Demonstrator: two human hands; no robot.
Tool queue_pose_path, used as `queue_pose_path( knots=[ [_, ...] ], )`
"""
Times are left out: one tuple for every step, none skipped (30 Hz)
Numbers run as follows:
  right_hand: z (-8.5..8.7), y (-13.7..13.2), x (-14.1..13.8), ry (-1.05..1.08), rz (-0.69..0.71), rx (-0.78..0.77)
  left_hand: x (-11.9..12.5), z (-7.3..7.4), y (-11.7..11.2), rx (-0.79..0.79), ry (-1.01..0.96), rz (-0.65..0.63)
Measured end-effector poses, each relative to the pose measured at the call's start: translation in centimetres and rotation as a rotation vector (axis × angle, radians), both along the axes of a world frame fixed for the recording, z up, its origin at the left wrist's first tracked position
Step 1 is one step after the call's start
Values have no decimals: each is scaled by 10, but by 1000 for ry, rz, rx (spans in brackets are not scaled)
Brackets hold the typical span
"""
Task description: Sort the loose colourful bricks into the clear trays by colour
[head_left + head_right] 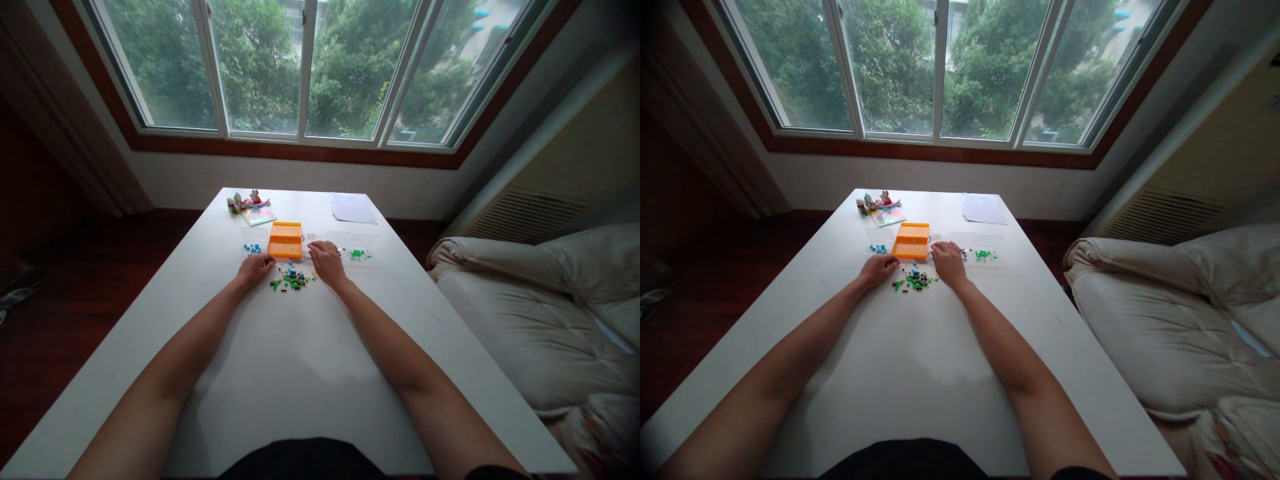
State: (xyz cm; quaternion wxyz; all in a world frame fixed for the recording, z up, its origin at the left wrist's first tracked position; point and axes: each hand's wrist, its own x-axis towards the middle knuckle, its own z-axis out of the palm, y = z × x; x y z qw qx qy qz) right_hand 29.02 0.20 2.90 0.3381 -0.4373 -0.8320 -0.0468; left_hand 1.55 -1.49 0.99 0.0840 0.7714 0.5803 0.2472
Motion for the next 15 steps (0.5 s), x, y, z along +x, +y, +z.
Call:
queue_pose_path(
  knots=[
    [1, 3, 6, 38, -47, 12, 0, 0, 0, 2, 0, -6],
    [1, 5, 12, 71, -90, 23, 0, -1, 0, 4, -1, -13],
    [0, 8, 17, 97, -127, 34, 0, -1, 0, 6, -2, -18],
    [-1, 10, 21, 116, -160, 42, 0, -2, 0, 9, -4, -25],
    [-3, 12, 24, 129, -188, 47, 1, -2, 0, 11, -6, -32],
    [-5, 14, 27, 137, -211, 50, 2, -3, -1, 12, -9, -41],
    [-7, 16, 29, 143, -233, 50, 3, -3, -1, 13, -11, -49],
    [-9, 18, 31, 148, -256, 48, 4, -3, -1, 14, -12, -57],
    [-12, 20, 33, 155, -279, 44, 6, -3, -2, 15, -12, -63],
    [-14, 22, 34, 162, -303, 36, 7, -3, -2, 16, -11, -68],
    [-16, 24, 36, 171, -328, 22, 8, -3, -3, 16, -10, -72],
    [-18, 26, 37, 181, -351, 5, 9, -3, -3, 17, -7, -76],
    [-19, 27, 39, 193, -367, -13, 10, -2, -4, 17, -3, -80],
    [-20, 29, 40, 207, -377, -29, 11, -2, -4, 16, 4, -84],
    [-21, 30, 41, 224, -381, -41, 11, -1, -5, 17, 13, -85]
  ],
)
